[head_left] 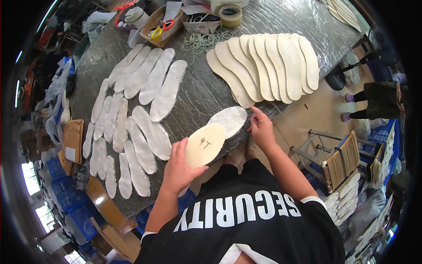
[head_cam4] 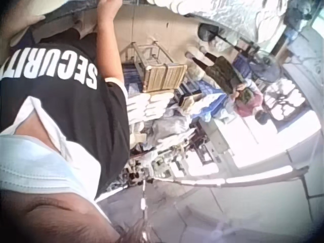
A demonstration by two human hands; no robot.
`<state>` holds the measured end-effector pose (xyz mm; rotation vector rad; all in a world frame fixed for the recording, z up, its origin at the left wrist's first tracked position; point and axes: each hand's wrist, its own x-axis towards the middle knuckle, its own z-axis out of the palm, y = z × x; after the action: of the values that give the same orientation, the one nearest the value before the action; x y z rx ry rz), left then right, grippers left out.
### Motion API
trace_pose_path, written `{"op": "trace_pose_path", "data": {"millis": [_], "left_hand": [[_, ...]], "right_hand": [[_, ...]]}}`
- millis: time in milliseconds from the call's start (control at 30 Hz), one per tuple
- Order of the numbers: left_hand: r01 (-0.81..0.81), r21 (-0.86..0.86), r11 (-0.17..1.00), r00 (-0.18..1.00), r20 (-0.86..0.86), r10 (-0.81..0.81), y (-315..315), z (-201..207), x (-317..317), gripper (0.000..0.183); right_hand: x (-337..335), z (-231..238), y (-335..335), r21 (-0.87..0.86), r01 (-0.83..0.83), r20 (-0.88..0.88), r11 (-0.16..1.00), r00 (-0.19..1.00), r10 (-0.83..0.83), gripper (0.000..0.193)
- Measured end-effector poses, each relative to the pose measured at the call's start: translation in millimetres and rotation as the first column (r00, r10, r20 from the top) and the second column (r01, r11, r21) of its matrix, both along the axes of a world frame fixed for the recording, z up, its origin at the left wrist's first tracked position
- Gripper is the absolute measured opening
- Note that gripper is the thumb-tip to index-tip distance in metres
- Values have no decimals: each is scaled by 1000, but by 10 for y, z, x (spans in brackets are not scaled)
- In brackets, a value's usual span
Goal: Organizing and stacking white shoe insoles on a production table.
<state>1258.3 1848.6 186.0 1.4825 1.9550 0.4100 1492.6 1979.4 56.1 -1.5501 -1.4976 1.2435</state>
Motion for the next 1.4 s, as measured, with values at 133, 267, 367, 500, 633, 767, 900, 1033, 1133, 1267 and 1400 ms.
{"op": "trace_pose_path", "data": {"millis": [133, 267, 367, 500, 633, 767, 900, 1033, 1133, 1267, 1400], "left_hand": [[41, 32, 999, 996, -85, -38, 164, -57, 33, 93], [1, 11, 1000, 1000, -12, -1, 224, -170, 88, 94], [69, 61, 996, 997, -31, -67, 339, -303, 164, 93], [148, 110, 983, 989, -18, -147, 533, -461, 242, 94], [183, 74, 980, 981, -71, -178, 635, -533, 271, 95], [165, 45, 985, 986, -16, -165, 685, -567, 295, 93], [189, 46, 981, 982, 6, -189, 732, -595, 321, 93], [204, 62, 977, 979, -36, -202, 757, -608, 317, 91], [205, 41, 978, 978, -34, -204, 766, -613, 316, 92], [221, 46, 974, 975, -47, -219, 785, -620, 328, 93], [226, 37, 973, 973, -56, -224, 798, -630, 332, 92]], "right_hand": [[-11, 29, -38, -77, -106, -2, 991, 994, 106, 31], [5, 84, -101, -165, -79, -63, 983, 996, 69, 31], [24, 60, -98, -166, -101, -83, 981, 993, 88, 34], [39, -21, -61, -79, -164, 10, 983, 986, 165, 35], [56, -44, -55, -5, -171, 43, 985, 984, 171, 40], [89, -25, -39, -66, -175, 58, 982, 982, 179, 43], [100, -30, -20, -119, -196, -8, 973, 980, 196, 45], [107, -53, -33, -73, -175, -42, 982, 984, 172, 47], [109, -70, -28, -79, -181, -46, 980, 983, 178, 47], [117, -77, -13, -116, -155, -47, 981, 987, 151, 46], [129, -69, -1, -100, -181, -84, 978, 981, 173, 45]]}}
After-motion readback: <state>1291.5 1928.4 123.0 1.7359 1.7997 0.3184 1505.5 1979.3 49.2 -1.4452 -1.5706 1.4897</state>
